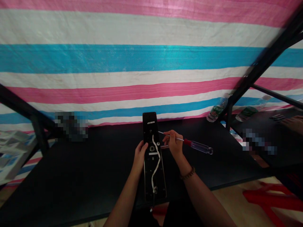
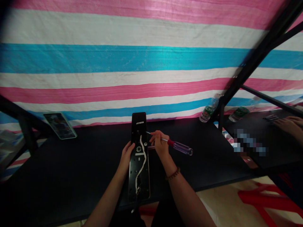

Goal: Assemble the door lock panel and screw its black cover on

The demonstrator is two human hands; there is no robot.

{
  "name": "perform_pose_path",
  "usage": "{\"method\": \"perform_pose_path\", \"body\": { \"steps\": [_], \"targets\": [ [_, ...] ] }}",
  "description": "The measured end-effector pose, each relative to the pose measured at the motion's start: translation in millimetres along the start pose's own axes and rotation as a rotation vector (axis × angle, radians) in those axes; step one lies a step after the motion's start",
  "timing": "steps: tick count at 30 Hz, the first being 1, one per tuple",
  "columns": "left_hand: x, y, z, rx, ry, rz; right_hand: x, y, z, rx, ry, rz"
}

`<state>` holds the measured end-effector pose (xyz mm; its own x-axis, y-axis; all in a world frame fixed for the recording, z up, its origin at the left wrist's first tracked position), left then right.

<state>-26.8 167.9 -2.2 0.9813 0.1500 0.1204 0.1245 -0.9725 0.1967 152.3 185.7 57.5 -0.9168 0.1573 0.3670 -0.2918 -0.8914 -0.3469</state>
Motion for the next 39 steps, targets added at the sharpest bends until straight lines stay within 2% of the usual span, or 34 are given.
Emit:
{"method": "perform_pose_path", "body": {
  "steps": [22,31,39],
  "targets": [
    [0.1,2.2,-1.5,-0.018,-0.016,-0.031,-0.8,-0.1,-1.4,-0.005,0.028,-0.008],
    [-0.3,0.6,-0.8,-0.011,-0.022,-0.010,-1.3,2.6,3.1,-0.094,0.130,0.079],
    [-1.2,-0.5,1.8,-0.014,-0.017,-0.020,-4.9,3.0,0.2,-0.106,0.087,0.093]
  ]
}}
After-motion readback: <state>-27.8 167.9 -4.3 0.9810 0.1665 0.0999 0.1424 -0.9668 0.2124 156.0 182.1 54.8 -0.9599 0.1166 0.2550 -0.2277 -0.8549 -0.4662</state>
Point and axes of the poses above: each hand's wrist, its own y-axis away from the middle knuckle, its own x-axis out of the palm, z = x × y, the point moved 3 cm from there along -y, towards the middle knuckle, and after that the axes turned 14 degrees about -y, right-handed, at the moved point
